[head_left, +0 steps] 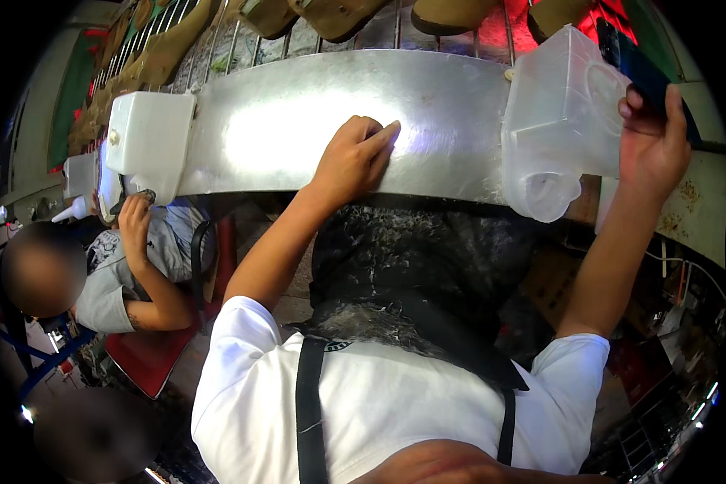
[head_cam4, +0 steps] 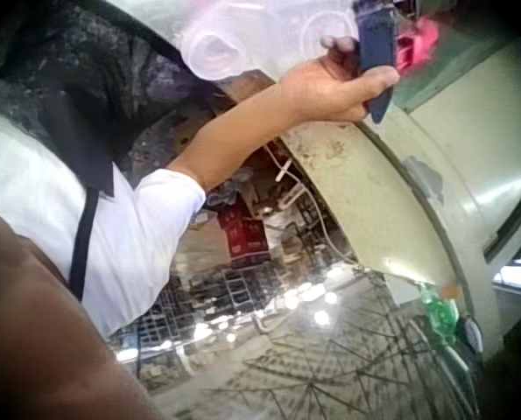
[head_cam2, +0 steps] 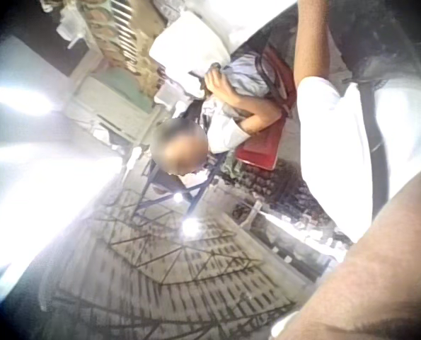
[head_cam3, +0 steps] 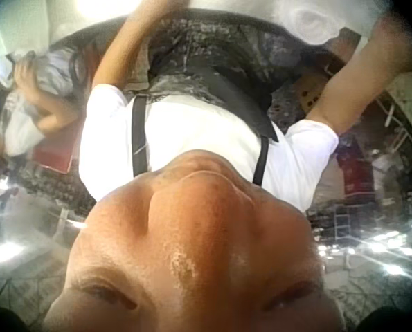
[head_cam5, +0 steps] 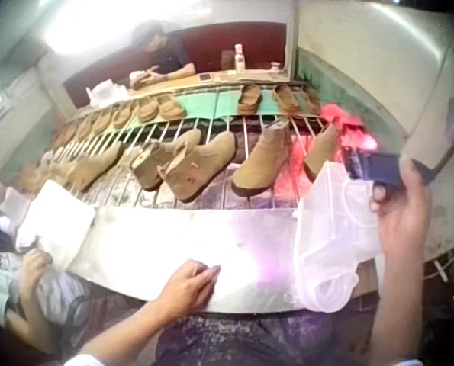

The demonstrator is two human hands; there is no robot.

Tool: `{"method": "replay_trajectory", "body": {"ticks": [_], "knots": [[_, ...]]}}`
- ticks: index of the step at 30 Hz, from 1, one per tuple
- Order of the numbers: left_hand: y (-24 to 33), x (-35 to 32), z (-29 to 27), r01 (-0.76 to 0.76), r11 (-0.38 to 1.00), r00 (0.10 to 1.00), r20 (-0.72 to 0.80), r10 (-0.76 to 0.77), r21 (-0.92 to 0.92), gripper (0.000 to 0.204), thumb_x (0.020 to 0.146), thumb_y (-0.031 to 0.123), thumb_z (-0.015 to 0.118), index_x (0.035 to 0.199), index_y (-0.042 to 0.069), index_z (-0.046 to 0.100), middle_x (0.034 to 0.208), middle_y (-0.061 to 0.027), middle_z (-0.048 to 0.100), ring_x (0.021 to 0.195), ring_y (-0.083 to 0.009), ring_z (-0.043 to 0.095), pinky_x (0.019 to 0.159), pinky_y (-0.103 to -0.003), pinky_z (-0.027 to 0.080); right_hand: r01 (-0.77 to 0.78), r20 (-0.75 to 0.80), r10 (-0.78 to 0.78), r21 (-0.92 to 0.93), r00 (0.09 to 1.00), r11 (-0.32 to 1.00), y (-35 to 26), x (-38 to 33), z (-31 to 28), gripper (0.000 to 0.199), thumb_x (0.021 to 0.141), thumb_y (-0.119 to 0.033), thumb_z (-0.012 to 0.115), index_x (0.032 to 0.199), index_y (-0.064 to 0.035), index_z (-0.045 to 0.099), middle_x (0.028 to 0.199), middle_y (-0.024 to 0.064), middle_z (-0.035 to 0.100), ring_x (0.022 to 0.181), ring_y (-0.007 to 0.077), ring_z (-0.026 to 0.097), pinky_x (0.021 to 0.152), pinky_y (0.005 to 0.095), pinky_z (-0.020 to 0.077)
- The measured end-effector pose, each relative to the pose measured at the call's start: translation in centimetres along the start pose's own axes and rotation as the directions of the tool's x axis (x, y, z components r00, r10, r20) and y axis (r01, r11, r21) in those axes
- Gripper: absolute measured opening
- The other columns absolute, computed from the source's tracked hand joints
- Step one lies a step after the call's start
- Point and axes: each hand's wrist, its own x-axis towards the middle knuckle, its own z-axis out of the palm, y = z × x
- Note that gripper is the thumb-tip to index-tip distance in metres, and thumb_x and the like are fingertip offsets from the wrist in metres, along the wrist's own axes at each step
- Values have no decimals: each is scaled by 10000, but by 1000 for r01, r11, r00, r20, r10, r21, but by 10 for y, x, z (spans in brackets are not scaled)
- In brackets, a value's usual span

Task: The person applies liquid adhesive to the soles and edges of several tan boots using a brush and then places each boot onto a moving conveyor rack.

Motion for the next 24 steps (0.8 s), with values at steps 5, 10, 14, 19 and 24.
{"method": "replay_trajectory", "body": {"ticks": [5, 10, 14, 19, 24], "knots": [[-2, 14, 15, -130, 978, 992, 16, 129, 163, 371, 869, 73, 678, 1240, 67, 688, 864, -90, 583, 774, -247, 540, 686, -355, 469, 69, -47, -75, -124, 996, 990, 13, 0, -2, 215, 941, -140, 677, 998, 68, 685, 893, 162, 701, 746, 245, 666, 654, 346, 515], [-5, 16, 26, -236, 920, 972, 64, 228, 311, 371, 844, 88, 693, 1214, 58, 698, 863, -33, 584, 744, -195, 509, 678, -324, 446, 180, 109, -165, -147, 980, 973, 19, 9, -42, 269, 962, -108, 599, 1119, 87, 699, 996, 226, 697, 825, 285, 687, 749, 354, 551], [-1, 11, 19, -251, 911, 968, 93, 233, 328, 345, 841, 87, 694, 1183, 51, 712, 834, -27, 572, 739, -187, 503, 663, -318, 422, 140, 93, -125, -184, 988, 973, 21, 20, -52, 284, 983, -114, 563, 1126, 92, 698, 1049, 243, 689, 856, 284, 689, 790, 362, 552], [-6, 8, 15, -277, 939, 959, 118, 257, 202, 319, 819, 56, 699, 1136, 40, 730, 797, -27, 551, 746, -182, 508, 652, -320, 410, 184, -22, -194, -226, 981, 957, 22, 3, -22, 247, 966, -114, 617, 1091, 78, 710, 954, 187, 705, 771, 239, 662, 699, 335, 523], [9, -1, 4, -211, 942, 972, 162, 173, 260, 460, 769, 73, 676, 1226, 14, 667, 914, -40, 543, 833, -209, 518, 723, -336, 421, 92, -83, -110, -189, 990, 978, 19, -9, 3, 231, 973, -172, 642, 953, 55, 685, 836, 113, 683, 652, 158, 605, 549, 281, 450]]}}
